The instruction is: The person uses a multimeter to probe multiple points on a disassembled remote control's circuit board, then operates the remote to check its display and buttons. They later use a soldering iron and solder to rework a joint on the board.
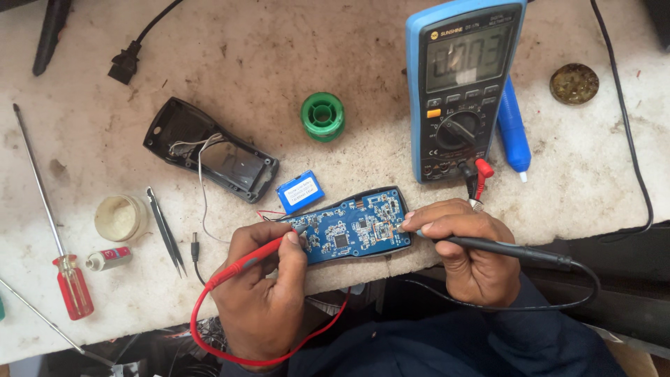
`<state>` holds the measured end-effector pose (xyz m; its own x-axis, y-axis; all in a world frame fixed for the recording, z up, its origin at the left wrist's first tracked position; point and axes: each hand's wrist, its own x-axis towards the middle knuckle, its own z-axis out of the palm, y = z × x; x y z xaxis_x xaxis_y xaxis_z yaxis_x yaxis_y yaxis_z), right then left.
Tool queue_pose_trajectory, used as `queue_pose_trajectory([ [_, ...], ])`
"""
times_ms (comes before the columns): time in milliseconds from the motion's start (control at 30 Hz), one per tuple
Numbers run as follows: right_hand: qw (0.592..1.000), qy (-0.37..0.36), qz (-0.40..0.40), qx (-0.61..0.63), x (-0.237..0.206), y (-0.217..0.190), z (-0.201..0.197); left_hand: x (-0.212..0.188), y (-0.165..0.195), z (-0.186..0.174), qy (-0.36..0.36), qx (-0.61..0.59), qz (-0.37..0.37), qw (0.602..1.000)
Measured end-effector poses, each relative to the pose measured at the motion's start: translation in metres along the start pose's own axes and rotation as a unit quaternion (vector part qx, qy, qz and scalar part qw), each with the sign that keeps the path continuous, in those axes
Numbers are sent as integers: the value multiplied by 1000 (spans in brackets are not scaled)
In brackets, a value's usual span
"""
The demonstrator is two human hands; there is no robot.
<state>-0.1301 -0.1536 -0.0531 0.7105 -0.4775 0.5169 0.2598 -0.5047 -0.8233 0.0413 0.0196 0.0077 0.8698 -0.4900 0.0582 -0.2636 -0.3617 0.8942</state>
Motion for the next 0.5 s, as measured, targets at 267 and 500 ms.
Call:
queue_pose_trajectory([
  [267,1000,-1,-6,0,1,0,0,0,-2,2,-3,-30,-2,1000],
  [500,1000,5,-3,1,2,-1,1,-2,-3,2,1,-8,13,1000],
])
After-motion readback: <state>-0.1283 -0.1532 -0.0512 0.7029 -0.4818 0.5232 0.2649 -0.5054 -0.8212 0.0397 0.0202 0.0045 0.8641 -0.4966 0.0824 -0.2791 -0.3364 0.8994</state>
